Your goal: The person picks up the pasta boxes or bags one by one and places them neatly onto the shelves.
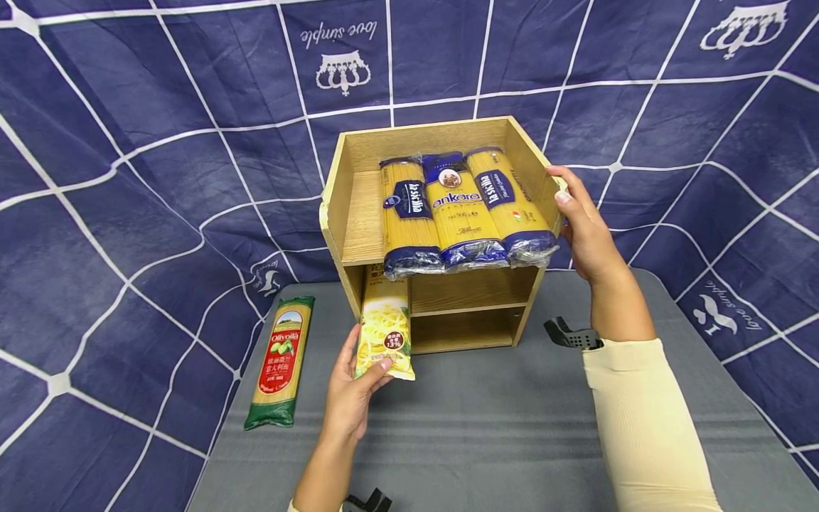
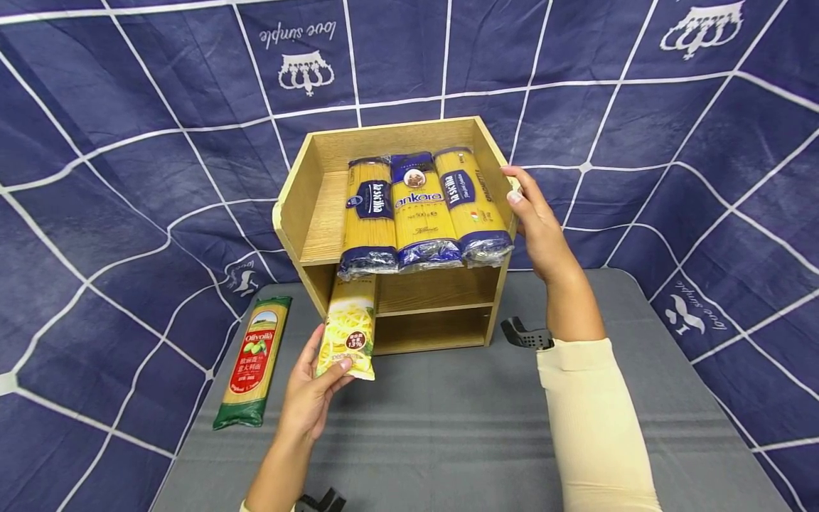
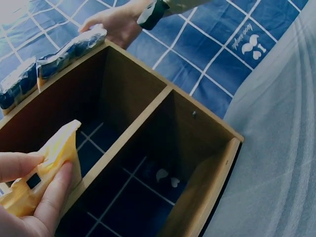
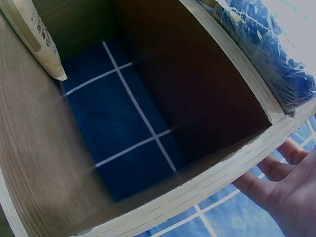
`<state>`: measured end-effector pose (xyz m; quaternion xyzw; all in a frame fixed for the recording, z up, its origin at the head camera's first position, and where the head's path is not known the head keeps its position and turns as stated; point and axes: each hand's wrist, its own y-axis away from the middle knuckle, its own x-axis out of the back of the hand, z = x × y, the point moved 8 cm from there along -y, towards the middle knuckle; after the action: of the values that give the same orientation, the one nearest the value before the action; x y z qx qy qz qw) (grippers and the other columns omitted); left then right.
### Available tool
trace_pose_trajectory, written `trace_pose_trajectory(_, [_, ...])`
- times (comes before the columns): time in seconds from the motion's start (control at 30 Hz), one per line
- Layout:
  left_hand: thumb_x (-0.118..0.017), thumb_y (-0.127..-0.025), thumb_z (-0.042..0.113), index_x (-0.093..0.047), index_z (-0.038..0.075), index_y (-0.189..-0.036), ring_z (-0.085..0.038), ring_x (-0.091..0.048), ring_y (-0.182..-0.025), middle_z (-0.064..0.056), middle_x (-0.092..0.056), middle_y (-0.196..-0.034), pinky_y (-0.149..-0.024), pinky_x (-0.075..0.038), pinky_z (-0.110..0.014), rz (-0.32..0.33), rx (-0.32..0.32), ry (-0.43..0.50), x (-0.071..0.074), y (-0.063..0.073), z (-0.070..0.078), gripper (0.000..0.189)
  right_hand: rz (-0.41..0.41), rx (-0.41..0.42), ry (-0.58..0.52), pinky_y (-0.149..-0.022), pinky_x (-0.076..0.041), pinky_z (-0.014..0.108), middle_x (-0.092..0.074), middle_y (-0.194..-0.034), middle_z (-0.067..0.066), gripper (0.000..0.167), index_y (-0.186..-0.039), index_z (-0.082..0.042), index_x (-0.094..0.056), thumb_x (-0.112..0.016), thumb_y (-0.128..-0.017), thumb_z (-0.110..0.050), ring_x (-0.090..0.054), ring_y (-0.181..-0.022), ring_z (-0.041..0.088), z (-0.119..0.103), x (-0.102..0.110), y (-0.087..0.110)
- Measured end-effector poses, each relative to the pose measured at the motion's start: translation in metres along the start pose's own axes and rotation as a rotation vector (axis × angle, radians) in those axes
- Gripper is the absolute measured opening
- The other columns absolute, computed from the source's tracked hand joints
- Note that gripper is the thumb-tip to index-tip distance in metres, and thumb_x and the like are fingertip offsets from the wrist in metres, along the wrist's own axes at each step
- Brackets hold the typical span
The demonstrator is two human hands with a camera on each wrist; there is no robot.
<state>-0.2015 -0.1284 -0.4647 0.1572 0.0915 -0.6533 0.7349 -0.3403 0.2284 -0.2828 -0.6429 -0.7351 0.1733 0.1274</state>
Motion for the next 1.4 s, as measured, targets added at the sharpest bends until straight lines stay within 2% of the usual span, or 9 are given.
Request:
trace_pose_trajectory(0.2, [-0.067,-0.091,-0.006,-0.025,0.02,-0.161,-0.01,-0.07,-0.095,-0.007,-0.057,-0.133,-0.075,-0.059,-0.025,0.027,-0.031,0.007,0.0,-0.005,-0.001,0.086,-0.001,-0.002,0.01,-0.089,-0.045,0.03,-0.037,-0.145,0.002,0.042,-0.147,-0.03,-0.045,-0.04,-0.106,-0.032,-0.045,-0.123,0.02,0.0,0.0,0.0])
trace_pose_trajectory(0.6, [-0.068,-0.089,-0.007,-0.034,0.022,-0.157,-0.009,-0.067,-0.083,-0.007,-0.057,-0.128,-0.07,-0.057,-0.022,0.096,-0.064,0.041,-0.001,-0.02,-0.001,0.081,-0.008,0.005,0.005,-0.088,-0.047,0.028,-0.038,-0.144,0.003,0.042,-0.147,-0.029,-0.045,-0.04,-0.106,-0.032,-0.046,-0.122,0.02,0.001,-0.001,-0.001])
trace_pose_trajectory(0.97, [-0.069,-0.088,-0.009,-0.04,0.02,-0.15,-0.011,-0.068,-0.081,-0.006,-0.058,-0.114,-0.07,-0.058,-0.023,0.163,-0.103,0.07,-0.004,-0.03,-0.001,0.075,-0.005,0.006,0.004,-0.087,-0.048,0.028,-0.038,-0.145,0.003,0.042,-0.147,-0.029,-0.045,-0.04,-0.106,-0.031,-0.045,-0.122,0.02,0.0,0.0,0.0])
trace_pose_trajectory(1.2, [-0.07,-0.088,-0.008,-0.043,0.018,-0.145,-0.012,-0.068,-0.083,-0.004,-0.059,-0.113,-0.068,-0.057,-0.023,0.198,-0.133,0.083,-0.005,-0.036,-0.001,0.068,-0.003,0.004,0.007,-0.088,-0.048,0.028,-0.038,-0.145,0.003,0.042,-0.148,-0.029,-0.045,-0.04,-0.106,-0.031,-0.046,-0.122,0.021,0.002,0.001,0.0])
trace_pose_trajectory(1.4, [-0.071,-0.088,-0.006,-0.045,0.016,-0.139,-0.012,-0.069,-0.085,-0.006,-0.059,-0.114,-0.069,-0.059,-0.023,0.203,-0.184,0.102,-0.005,-0.042,-0.003,0.062,0.002,0.005,0.008,-0.088,-0.047,0.028,-0.038,-0.145,0.003,0.042,-0.148,-0.029,-0.045,-0.04,-0.106,-0.031,-0.046,-0.122,0.02,0.002,0.002,0.0])
